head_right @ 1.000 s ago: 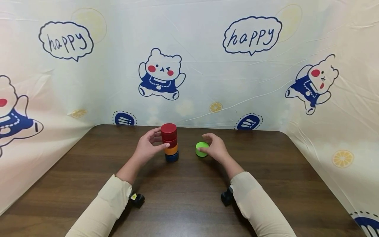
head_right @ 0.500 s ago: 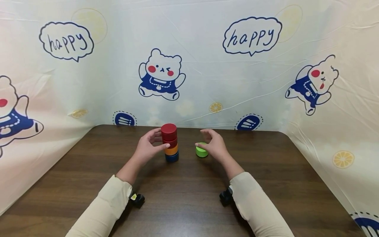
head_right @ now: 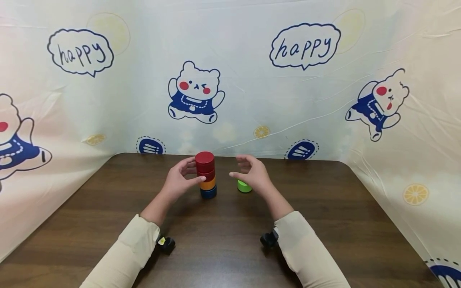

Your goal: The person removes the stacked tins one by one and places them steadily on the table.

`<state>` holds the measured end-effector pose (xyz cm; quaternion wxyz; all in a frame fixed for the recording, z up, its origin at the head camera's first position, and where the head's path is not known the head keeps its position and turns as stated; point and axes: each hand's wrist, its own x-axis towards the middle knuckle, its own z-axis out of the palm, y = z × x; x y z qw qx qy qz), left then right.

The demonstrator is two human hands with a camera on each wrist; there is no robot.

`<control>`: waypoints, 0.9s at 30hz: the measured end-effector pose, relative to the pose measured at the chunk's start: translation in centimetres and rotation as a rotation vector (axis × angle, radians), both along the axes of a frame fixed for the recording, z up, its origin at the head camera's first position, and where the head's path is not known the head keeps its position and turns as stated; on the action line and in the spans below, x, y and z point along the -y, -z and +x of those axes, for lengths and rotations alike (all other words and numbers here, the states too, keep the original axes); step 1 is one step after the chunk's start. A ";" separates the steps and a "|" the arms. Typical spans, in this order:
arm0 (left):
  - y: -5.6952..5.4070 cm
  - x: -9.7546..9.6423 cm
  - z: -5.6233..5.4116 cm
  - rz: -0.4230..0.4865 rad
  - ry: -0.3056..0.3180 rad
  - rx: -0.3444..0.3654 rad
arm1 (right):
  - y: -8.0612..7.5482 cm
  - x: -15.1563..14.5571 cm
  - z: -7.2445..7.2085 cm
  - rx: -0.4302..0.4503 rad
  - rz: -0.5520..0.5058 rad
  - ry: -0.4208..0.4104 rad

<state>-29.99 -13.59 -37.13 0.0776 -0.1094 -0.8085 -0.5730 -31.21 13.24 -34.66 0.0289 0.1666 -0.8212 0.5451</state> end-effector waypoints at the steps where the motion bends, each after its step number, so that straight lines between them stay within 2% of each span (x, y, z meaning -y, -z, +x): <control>1: 0.0 0.0 0.0 0.000 -0.001 -0.004 | -0.1 0.2 0.1 -0.007 -0.006 -0.007; 7: 0.2 -0.1 -0.1 -0.006 -0.002 -0.016 | -0.7 0.9 0.7 -0.038 -0.051 -0.055; 11: 0.2 -0.1 -0.1 -0.004 0.002 -0.015 | -1.2 1.3 1.3 -0.030 -0.096 -0.076; 27: -0.1 -0.1 0.2 -0.004 0.006 -0.011 | -0.5 3.6 1.4 -0.042 -0.216 -0.109</control>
